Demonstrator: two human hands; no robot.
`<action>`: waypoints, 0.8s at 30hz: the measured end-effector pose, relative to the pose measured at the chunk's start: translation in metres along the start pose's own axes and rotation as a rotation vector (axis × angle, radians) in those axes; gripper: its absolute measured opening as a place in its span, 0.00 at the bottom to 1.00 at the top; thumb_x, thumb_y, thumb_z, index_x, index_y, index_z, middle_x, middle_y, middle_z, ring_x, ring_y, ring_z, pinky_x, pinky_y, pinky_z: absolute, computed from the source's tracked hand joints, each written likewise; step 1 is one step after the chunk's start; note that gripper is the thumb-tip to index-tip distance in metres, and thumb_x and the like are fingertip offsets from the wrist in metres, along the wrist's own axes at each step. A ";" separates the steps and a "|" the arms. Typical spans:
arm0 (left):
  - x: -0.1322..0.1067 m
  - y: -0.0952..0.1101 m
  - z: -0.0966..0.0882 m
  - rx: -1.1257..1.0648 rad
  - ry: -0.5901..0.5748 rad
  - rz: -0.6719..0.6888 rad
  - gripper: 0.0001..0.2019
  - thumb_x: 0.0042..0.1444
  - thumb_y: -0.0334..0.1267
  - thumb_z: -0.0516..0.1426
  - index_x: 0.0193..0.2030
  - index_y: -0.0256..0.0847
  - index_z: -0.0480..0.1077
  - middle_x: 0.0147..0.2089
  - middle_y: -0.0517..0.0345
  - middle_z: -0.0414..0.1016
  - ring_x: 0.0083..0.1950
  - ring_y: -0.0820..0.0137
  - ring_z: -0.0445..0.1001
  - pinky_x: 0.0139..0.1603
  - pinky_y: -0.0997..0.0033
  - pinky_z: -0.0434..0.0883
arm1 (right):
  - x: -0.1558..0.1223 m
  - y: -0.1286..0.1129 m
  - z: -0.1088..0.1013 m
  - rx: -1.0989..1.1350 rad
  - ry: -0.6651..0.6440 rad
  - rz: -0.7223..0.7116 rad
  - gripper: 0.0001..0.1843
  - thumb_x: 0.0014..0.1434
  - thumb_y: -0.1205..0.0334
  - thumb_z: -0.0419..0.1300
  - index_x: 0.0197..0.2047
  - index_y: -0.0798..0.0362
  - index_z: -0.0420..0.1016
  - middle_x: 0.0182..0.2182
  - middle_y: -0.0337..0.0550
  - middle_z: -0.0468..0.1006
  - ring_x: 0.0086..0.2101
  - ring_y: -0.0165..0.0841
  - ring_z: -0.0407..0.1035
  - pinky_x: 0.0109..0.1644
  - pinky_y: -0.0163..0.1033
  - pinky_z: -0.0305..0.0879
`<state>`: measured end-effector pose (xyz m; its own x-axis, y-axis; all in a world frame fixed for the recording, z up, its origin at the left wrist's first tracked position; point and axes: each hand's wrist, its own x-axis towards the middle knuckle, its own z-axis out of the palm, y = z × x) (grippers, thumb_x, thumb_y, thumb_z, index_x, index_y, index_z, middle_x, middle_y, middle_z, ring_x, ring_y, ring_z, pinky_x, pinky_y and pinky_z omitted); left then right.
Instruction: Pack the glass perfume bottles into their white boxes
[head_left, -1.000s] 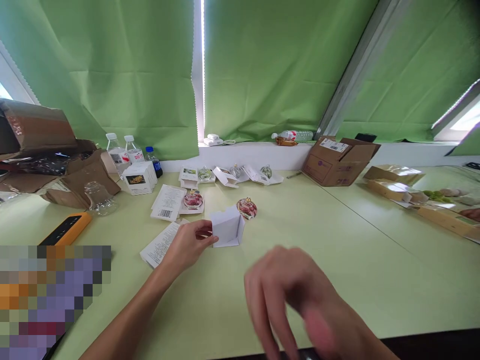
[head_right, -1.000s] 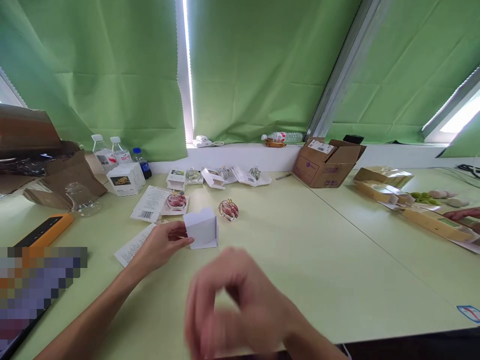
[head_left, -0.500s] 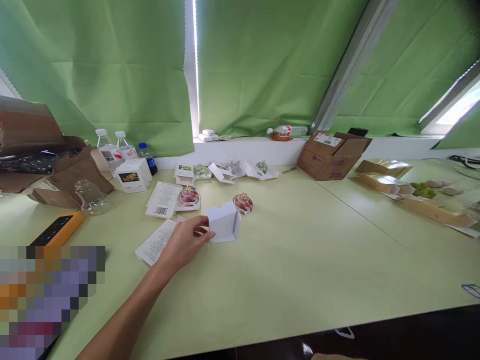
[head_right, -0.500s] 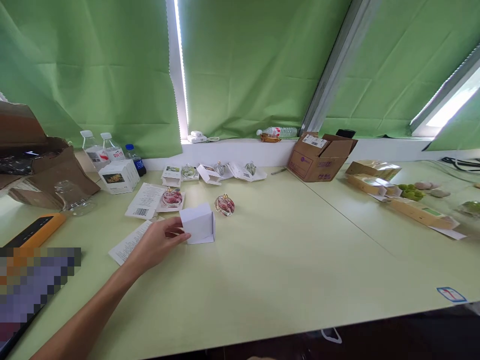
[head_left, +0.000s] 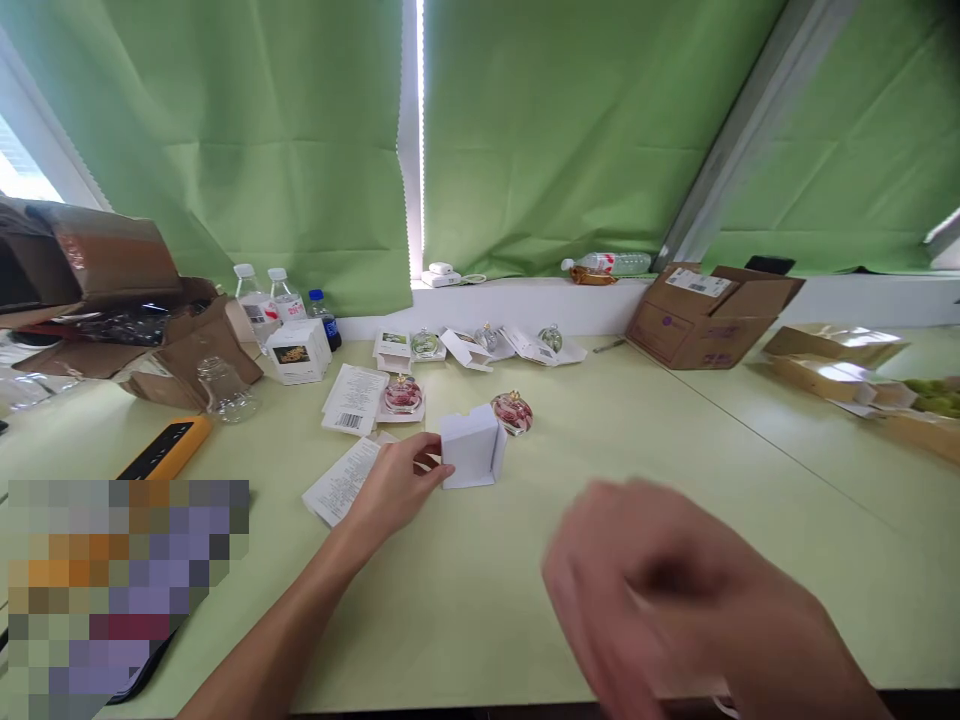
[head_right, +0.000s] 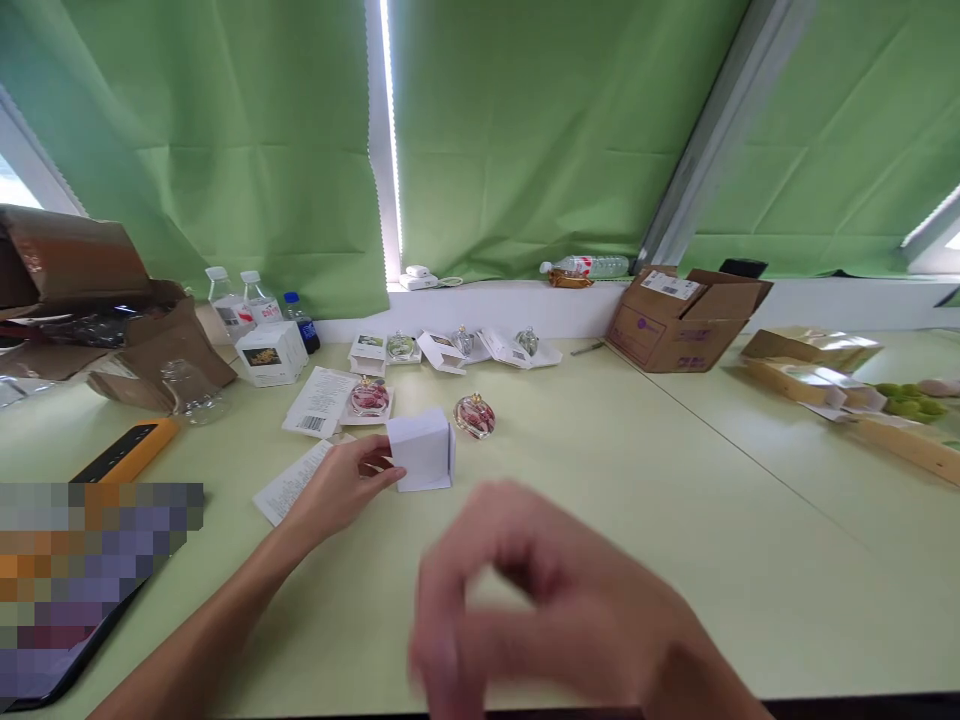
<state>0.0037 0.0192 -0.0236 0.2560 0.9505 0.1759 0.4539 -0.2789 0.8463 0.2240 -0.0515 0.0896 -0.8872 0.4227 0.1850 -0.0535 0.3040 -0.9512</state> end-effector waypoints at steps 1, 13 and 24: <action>0.000 0.000 0.000 0.004 0.007 0.008 0.13 0.55 0.38 0.57 0.48 0.42 0.72 0.42 0.56 0.79 0.39 0.67 0.77 0.39 0.69 0.74 | 0.005 0.008 -0.013 -0.097 0.164 0.094 0.23 0.65 0.50 0.49 0.26 0.54 0.72 0.21 0.42 0.75 0.24 0.29 0.70 0.29 0.33 0.66; -0.001 -0.001 -0.003 0.005 0.014 -0.016 0.14 0.56 0.39 0.55 0.49 0.43 0.72 0.44 0.55 0.78 0.38 0.66 0.75 0.39 0.67 0.73 | 0.005 0.086 -0.080 -0.551 0.587 0.388 0.26 0.55 0.49 0.60 0.56 0.49 0.70 0.47 0.50 0.75 0.32 0.35 0.70 0.23 0.36 0.68; -0.003 0.006 -0.004 -0.012 -0.080 0.022 0.18 0.56 0.38 0.54 0.54 0.46 0.71 0.48 0.55 0.77 0.40 0.66 0.75 0.40 0.67 0.73 | 0.018 0.106 -0.065 -0.367 0.420 0.345 0.17 0.57 0.54 0.59 0.47 0.54 0.72 0.32 0.43 0.74 0.29 0.32 0.68 0.28 0.36 0.66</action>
<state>0.0019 0.0151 -0.0175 0.3335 0.9301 0.1542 0.4375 -0.2975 0.8485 0.2321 0.0436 0.0076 -0.5668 0.8231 0.0354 0.4282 0.3310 -0.8409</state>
